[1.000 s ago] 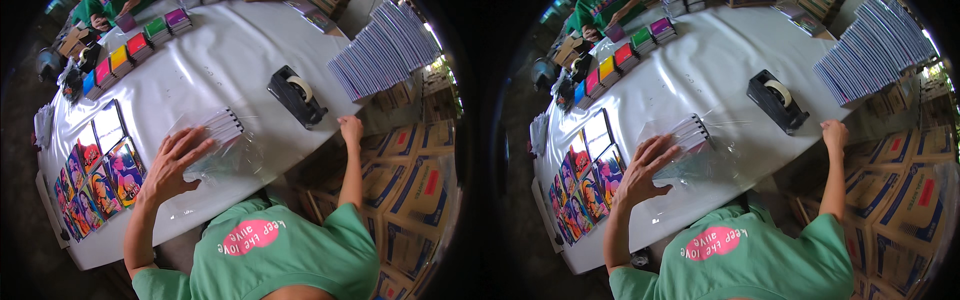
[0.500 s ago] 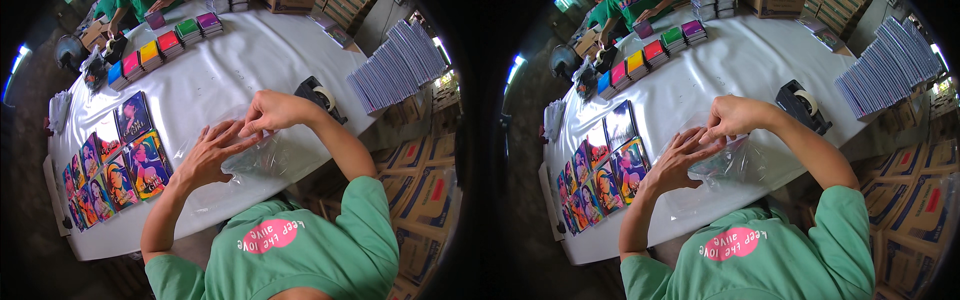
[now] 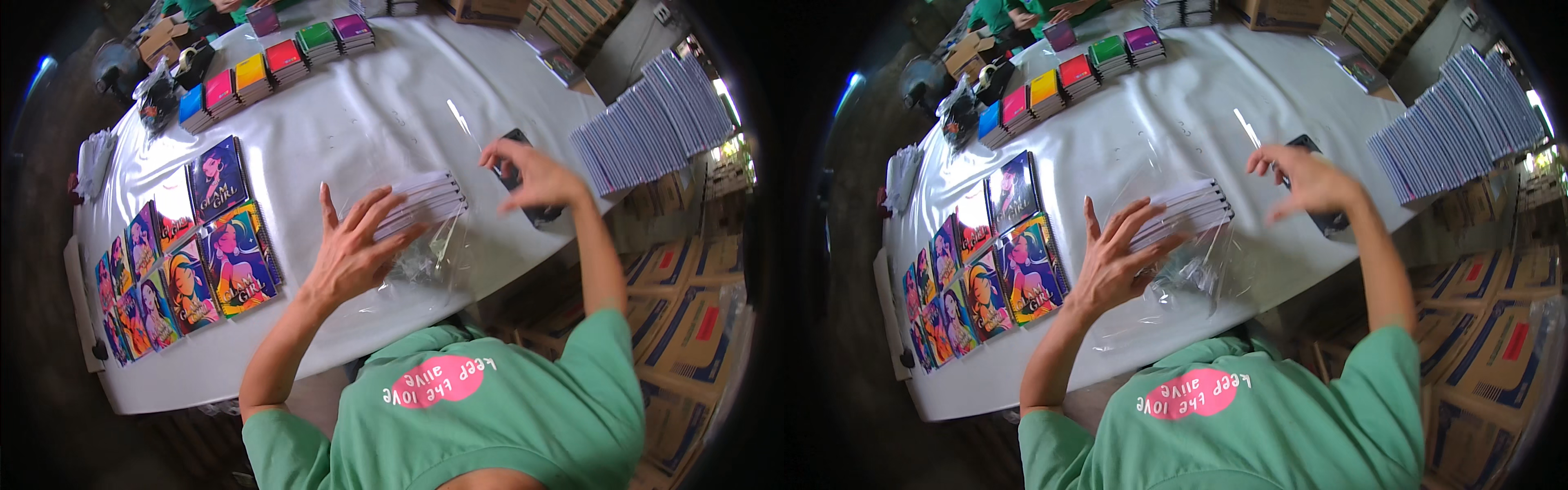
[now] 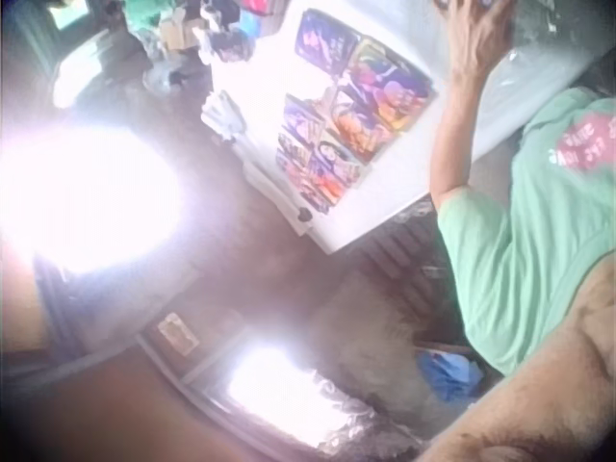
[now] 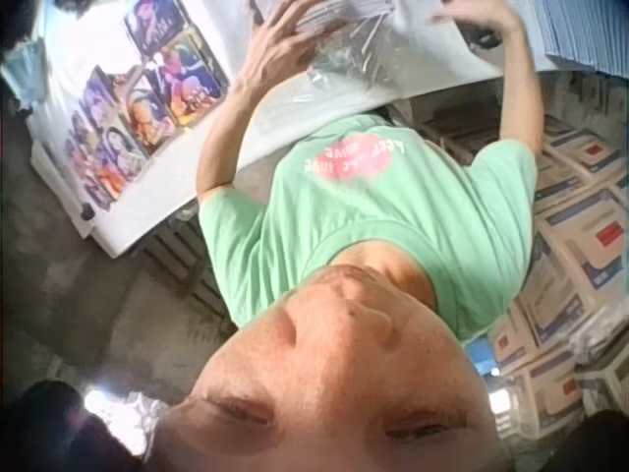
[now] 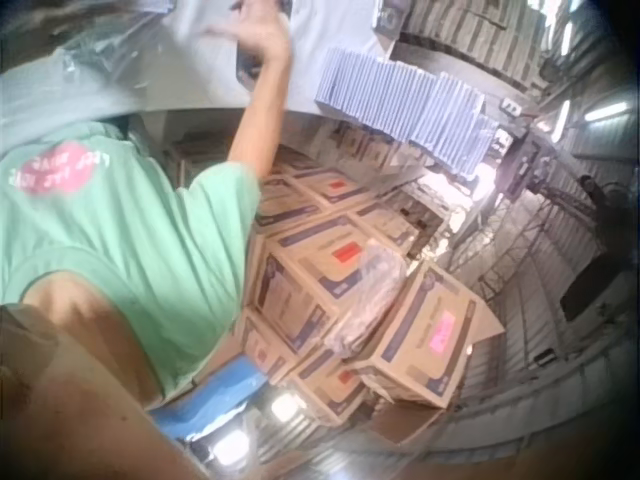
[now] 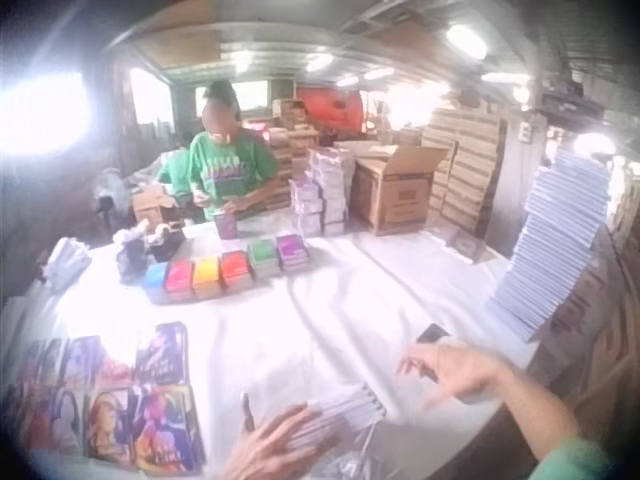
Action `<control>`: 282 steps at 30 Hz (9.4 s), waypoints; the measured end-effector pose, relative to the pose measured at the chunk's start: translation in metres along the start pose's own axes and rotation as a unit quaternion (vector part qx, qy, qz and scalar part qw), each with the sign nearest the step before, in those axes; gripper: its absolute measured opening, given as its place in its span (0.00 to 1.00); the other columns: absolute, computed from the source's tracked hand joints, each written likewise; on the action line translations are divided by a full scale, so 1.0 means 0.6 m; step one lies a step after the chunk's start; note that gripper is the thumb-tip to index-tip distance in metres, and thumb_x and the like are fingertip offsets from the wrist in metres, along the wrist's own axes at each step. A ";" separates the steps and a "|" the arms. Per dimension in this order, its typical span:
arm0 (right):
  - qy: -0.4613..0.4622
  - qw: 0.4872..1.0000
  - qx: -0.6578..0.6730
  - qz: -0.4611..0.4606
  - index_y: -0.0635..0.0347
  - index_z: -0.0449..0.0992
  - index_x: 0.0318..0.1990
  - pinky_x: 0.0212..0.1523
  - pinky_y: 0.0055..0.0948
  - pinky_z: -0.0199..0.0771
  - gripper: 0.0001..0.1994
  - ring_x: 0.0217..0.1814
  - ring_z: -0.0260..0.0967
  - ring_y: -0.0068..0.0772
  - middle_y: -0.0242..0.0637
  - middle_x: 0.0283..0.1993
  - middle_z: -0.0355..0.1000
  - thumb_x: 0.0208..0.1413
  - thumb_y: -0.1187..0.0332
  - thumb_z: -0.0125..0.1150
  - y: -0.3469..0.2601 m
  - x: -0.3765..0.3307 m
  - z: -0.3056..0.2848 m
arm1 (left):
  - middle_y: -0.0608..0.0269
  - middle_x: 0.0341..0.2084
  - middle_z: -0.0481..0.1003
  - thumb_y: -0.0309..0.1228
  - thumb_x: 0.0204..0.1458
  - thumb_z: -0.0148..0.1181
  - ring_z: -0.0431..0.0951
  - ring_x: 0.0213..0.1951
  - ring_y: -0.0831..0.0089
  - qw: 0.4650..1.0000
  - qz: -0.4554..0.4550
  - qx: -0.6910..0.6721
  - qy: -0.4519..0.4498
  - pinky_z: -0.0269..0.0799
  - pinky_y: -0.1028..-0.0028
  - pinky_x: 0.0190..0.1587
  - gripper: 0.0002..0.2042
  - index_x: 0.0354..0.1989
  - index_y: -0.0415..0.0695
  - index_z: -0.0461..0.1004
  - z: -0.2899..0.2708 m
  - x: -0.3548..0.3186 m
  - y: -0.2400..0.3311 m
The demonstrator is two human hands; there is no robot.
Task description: The person packages stacks of spiral notebooks into plastic bags. They select notebooks from the table, place them inside a plastic sleeve, and seal the sleeve using a tape dispenser.
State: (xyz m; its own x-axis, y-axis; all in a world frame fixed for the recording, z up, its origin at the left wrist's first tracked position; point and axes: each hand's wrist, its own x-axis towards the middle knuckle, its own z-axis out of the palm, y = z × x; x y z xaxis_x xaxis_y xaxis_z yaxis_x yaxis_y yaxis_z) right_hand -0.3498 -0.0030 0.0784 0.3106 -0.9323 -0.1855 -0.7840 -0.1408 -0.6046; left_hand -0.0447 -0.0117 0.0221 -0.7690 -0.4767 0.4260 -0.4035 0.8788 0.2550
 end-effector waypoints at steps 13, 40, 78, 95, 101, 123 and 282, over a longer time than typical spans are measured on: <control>0.235 0.872 0.378 -0.204 0.53 0.82 0.31 0.61 0.37 0.57 0.09 0.66 0.52 0.40 0.43 0.65 0.54 0.39 0.67 0.73 -0.005 0.027 0.204 | 0.54 0.55 0.59 0.39 0.27 0.77 0.57 0.61 0.56 0.932 -0.237 -0.135 0.237 0.56 0.56 0.60 0.23 0.36 0.48 0.78 0.033 -0.031 0.029; 0.124 0.982 0.139 -0.033 0.49 0.82 0.32 0.48 0.34 0.62 0.07 0.36 0.73 0.26 0.31 0.33 0.77 0.44 0.63 0.67 -0.033 0.092 0.104 | 0.61 0.25 0.79 0.32 0.37 0.71 0.77 0.39 0.69 0.875 -0.388 -0.290 0.002 0.68 0.67 0.46 0.11 0.29 0.40 0.80 -0.010 0.063 -0.046; 0.149 0.831 0.444 0.300 0.63 0.78 0.35 0.53 0.39 0.67 0.08 0.54 0.64 0.33 0.31 0.50 0.70 0.52 0.69 0.59 0.390 -0.304 0.133 | 0.59 0.37 0.79 0.24 0.46 0.63 0.78 0.43 0.62 0.973 0.075 0.132 0.175 0.72 0.68 0.46 0.07 0.35 0.45 0.80 0.056 0.003 0.021; 0.198 0.797 0.568 0.057 0.63 0.79 0.25 0.17 0.17 0.58 0.18 0.15 0.60 0.14 0.29 0.14 0.68 0.57 0.56 0.57 -0.163 -0.038 0.203 | 0.64 0.26 0.74 0.22 0.39 0.67 0.76 0.29 0.71 0.965 0.019 0.001 0.263 0.78 0.70 0.39 0.13 0.37 0.43 0.77 0.079 -0.017 0.010; 0.286 0.849 0.423 0.139 0.62 0.78 0.20 0.15 0.20 0.58 0.21 0.14 0.60 0.13 0.29 0.11 0.66 0.54 0.53 0.59 -0.127 -0.021 0.283 | 0.57 0.43 0.69 0.27 0.36 0.64 0.72 0.42 0.62 0.991 -0.060 0.038 0.114 0.70 0.71 0.42 0.25 0.49 0.50 0.73 0.056 -0.021 0.028; 0.095 0.687 0.656 -0.298 0.54 0.55 0.63 0.66 0.38 0.53 0.36 0.64 0.54 0.33 0.35 0.62 0.57 0.46 0.60 0.65 0.079 0.022 0.298 | 0.53 0.54 0.64 0.32 0.31 0.74 0.56 0.61 0.52 0.951 -0.261 -0.127 0.104 0.53 0.58 0.61 0.44 0.61 0.43 0.56 0.049 -0.120 0.028; 0.203 0.933 -0.169 -0.246 0.53 0.80 0.31 0.58 0.39 0.57 0.07 0.52 0.67 0.30 0.32 0.45 0.71 0.44 0.74 0.58 -0.120 0.016 0.156 | 0.62 0.44 0.76 0.23 0.40 0.63 0.73 0.52 0.69 0.987 -0.134 -0.050 0.076 0.67 0.68 0.53 0.24 0.51 0.49 0.73 -0.003 -0.028 0.056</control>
State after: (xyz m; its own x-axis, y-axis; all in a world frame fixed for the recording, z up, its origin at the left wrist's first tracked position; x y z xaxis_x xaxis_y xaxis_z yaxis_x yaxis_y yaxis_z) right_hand -0.2402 0.0294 0.0473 0.5023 -0.7669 0.3993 -0.7457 -0.6180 -0.2489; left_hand -0.0444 0.0255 0.0250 -0.5548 -0.6964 0.4552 -0.5252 0.7175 0.4576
